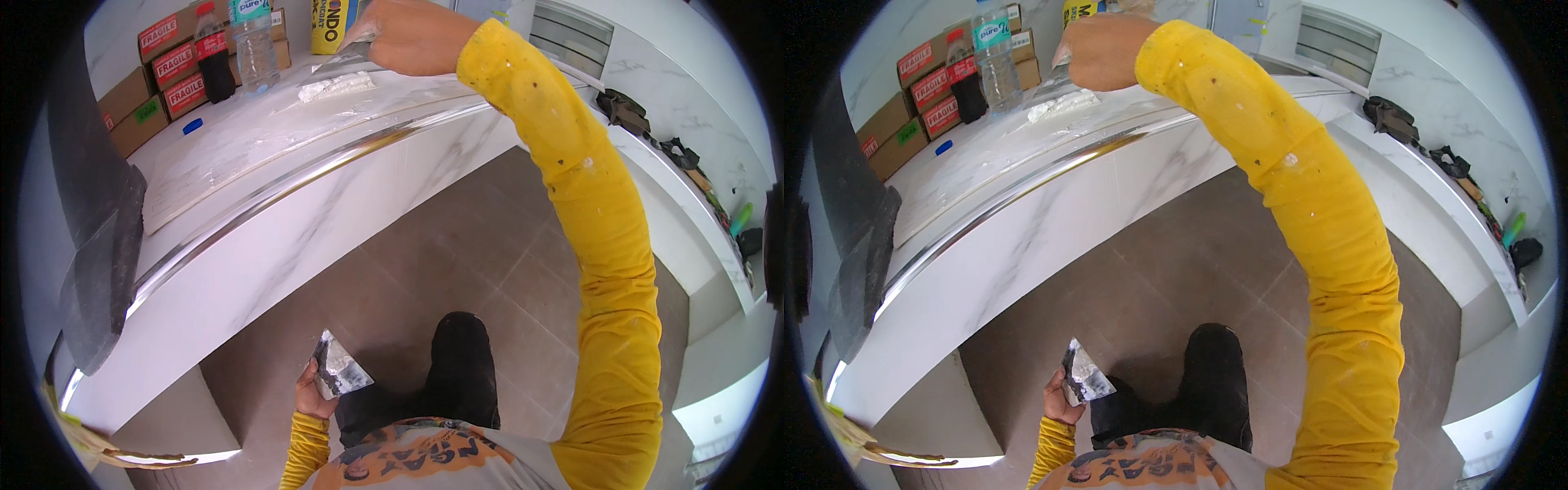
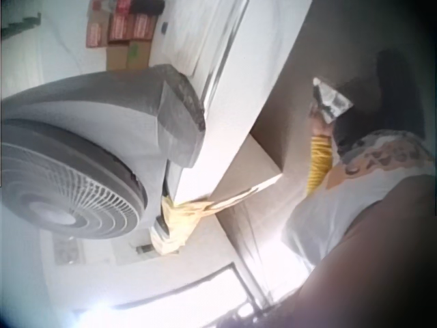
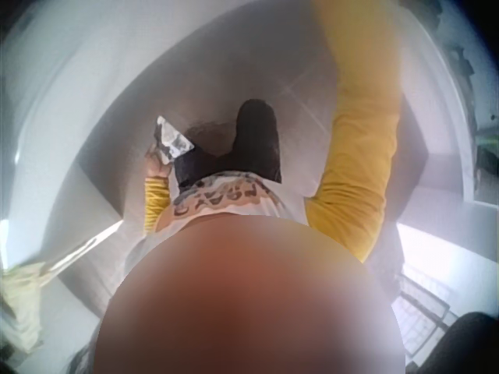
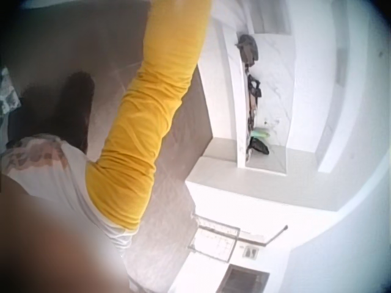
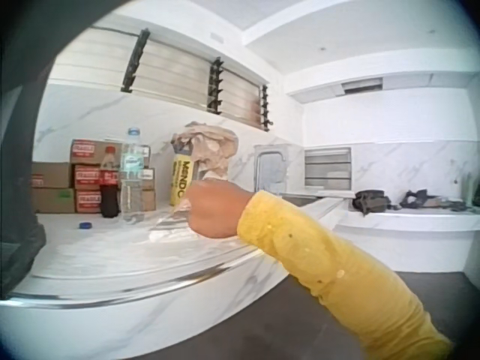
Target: The person kneels and sits on the floor, using a small trowel to apply filler along the base of a wall and a corner. They repeatedly transfer filler from a larger trowel to the small trowel and smooth the material into the wall joint.
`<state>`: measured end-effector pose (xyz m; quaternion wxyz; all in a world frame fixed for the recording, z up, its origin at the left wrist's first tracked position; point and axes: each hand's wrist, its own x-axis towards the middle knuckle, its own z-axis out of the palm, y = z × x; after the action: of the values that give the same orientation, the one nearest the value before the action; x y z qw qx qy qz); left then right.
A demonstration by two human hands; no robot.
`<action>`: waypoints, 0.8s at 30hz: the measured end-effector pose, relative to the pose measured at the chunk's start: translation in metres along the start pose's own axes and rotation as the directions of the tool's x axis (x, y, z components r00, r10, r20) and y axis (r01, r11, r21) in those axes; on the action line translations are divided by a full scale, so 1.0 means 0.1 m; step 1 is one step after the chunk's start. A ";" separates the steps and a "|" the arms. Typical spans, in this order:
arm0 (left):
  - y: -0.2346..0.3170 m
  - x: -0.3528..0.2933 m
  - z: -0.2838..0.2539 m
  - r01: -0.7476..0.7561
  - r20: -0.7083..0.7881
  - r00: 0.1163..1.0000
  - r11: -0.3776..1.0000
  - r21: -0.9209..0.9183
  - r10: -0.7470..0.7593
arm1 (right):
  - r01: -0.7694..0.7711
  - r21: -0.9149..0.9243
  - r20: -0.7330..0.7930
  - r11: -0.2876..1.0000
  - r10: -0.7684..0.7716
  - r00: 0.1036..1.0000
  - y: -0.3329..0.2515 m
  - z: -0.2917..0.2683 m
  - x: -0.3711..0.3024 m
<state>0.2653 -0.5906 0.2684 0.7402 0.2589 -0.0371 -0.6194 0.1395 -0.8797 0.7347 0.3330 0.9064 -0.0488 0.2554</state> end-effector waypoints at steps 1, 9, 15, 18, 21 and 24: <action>0.01 0.00 0.01 -0.001 -0.004 1.000 1.000 0.004 0.001 | 0.192 -0.254 0.021 0.948 -0.193 0.981 0.00 -0.02 0.05; 0.09 0.03 -0.05 0.045 0.092 0.994 0.997 0.064 -0.050 | -0.062 0.112 0.245 0.992 0.033 0.969 -0.22 0.22 0.43; 0.18 -0.05 0.10 0.086 -0.015 0.996 0.984 0.155 -0.085 | 0.300 -0.048 0.432 0.953 -0.251 0.866 -0.03 0.48 0.98; 0.22 0.00 0.03 0.111 -0.003 0.994 0.983 0.148 -0.112 | 0.056 0.148 0.407 0.987 -0.113 0.906 0.04 0.64 0.96; 0.24 0.02 0.00 0.107 0.067 0.990 0.978 0.180 -0.120 | -0.184 0.260 0.352 0.948 0.085 0.932 0.09 0.37 0.61; 0.25 -0.01 0.05 0.108 0.108 0.985 0.974 0.200 -0.131 | -0.337 0.260 0.195 0.905 0.292 0.936 0.20 -0.10 -0.07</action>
<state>0.2853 -0.5891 0.2838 0.6693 0.2937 -0.1262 -0.6708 0.1237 -0.8896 0.7498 0.1465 0.9421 -0.1821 0.2406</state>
